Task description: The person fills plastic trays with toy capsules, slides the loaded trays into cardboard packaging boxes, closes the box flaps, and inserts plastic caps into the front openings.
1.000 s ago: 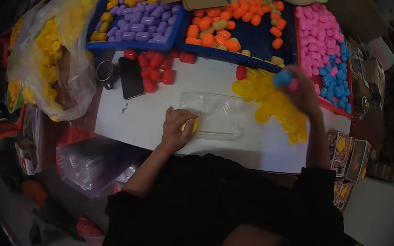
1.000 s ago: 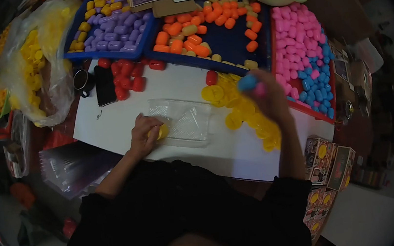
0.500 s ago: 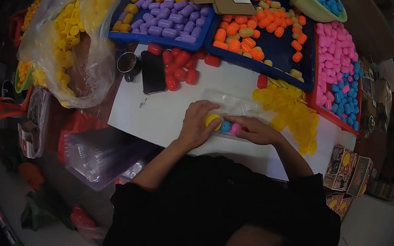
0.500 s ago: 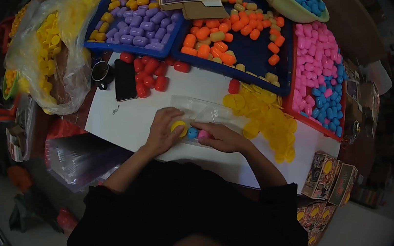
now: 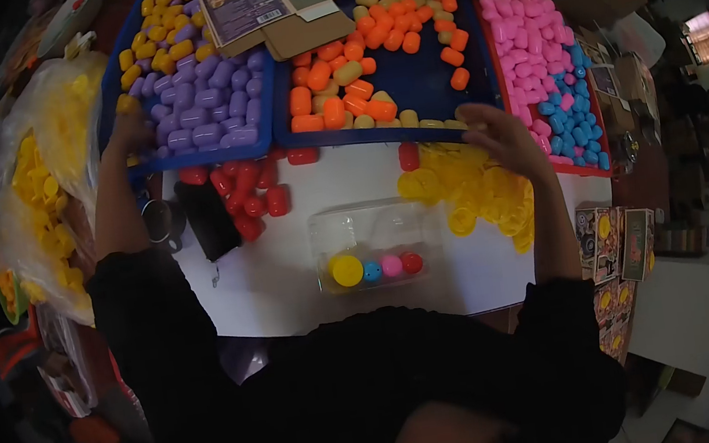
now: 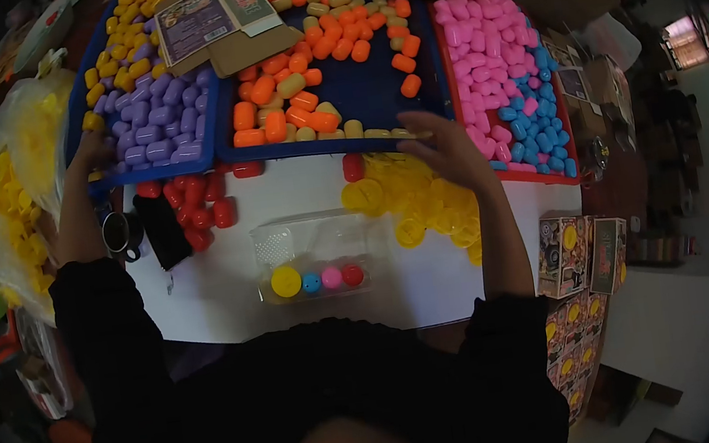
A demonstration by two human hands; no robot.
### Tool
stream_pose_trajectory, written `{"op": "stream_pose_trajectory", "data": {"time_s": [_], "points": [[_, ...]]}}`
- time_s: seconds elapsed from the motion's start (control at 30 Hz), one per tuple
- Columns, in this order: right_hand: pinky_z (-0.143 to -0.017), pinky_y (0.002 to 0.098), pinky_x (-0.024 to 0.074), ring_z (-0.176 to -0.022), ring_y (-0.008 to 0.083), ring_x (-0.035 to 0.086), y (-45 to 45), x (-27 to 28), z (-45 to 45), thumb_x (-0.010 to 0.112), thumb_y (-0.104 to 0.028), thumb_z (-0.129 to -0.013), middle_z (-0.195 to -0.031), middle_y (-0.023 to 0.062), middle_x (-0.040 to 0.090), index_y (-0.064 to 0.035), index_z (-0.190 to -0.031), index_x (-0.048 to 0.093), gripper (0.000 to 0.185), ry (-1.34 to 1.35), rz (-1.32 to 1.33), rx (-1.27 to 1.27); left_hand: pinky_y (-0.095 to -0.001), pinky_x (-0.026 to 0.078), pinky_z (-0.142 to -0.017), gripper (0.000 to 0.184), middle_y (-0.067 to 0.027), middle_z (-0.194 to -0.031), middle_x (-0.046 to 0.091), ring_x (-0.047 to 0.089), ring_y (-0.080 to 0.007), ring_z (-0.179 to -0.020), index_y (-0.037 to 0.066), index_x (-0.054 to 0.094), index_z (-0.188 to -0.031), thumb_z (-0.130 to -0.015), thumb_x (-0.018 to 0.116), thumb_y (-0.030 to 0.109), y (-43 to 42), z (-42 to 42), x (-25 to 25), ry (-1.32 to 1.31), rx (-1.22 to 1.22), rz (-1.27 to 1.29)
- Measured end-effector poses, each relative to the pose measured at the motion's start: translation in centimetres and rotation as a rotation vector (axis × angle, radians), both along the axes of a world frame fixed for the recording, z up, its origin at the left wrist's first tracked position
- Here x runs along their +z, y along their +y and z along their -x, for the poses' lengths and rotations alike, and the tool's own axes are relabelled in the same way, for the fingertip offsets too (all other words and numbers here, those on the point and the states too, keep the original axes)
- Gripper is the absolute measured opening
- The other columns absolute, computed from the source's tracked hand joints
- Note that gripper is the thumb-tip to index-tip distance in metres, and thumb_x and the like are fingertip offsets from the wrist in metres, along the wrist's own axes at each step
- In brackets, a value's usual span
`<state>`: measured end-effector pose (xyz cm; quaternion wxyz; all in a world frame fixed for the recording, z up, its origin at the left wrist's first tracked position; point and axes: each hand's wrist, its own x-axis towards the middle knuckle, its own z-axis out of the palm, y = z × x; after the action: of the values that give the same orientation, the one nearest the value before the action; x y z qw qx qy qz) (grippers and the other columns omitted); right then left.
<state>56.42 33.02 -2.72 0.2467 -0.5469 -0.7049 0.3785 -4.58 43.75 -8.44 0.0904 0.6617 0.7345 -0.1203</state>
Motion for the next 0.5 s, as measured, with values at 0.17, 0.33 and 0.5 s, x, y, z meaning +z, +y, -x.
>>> {"op": "stream_pose_trajectory", "data": {"time_s": [0.17, 0.33, 0.5], "points": [[-0.078, 0.0335, 0.0491, -0.094, 0.0285, 0.061, 7.7, -2.4, -0.8, 0.07, -0.016, -0.075, -0.104, 0.0178, 0.06, 0.0004, -0.112, 0.053, 0.044, -0.728, -0.188, 0.186, -0.0418, 0.047, -0.081, 0.051, -0.0228, -0.095, 0.06, 0.059, -0.0381, -0.088, 0.007, 0.057, -0.109, -0.061, 0.067, 0.019, 0.7, 0.2, -2.1, -0.019, -0.145, -0.172], [-0.08, 0.0365, 0.0486, -0.097, 0.0299, 0.06, 9.9, -2.7, 8.2, 0.071, -0.033, -0.074, -0.107, 0.0173, 0.059, -0.0006, -0.115, 0.05, 0.057, -0.247, -0.238, 0.142, -0.0376, 0.048, -0.08, 0.033, -0.0203, -0.096, 0.061, 0.06, -0.0329, -0.09, 0.004, 0.06, -0.098, -0.071, 0.062, 0.022, -1.4, -1.1, 0.8, -0.502, 0.16, -0.534], [-0.082, 0.0382, 0.0469, -0.098, 0.0329, 0.057, 13.9, -6.4, 14.1, 0.07, -0.051, -0.068, -0.108, 0.0242, 0.055, -0.0044, -0.123, 0.042, 0.076, -0.399, 0.012, 0.007, -0.03, 0.047, -0.079, 0.025, -0.0115, -0.093, 0.06, 0.059, -0.0211, -0.089, 0.002, 0.059, -0.095, -0.078, 0.06, 0.021, -0.1, 1.6, -0.2, -0.667, 0.023, -0.776]]}}
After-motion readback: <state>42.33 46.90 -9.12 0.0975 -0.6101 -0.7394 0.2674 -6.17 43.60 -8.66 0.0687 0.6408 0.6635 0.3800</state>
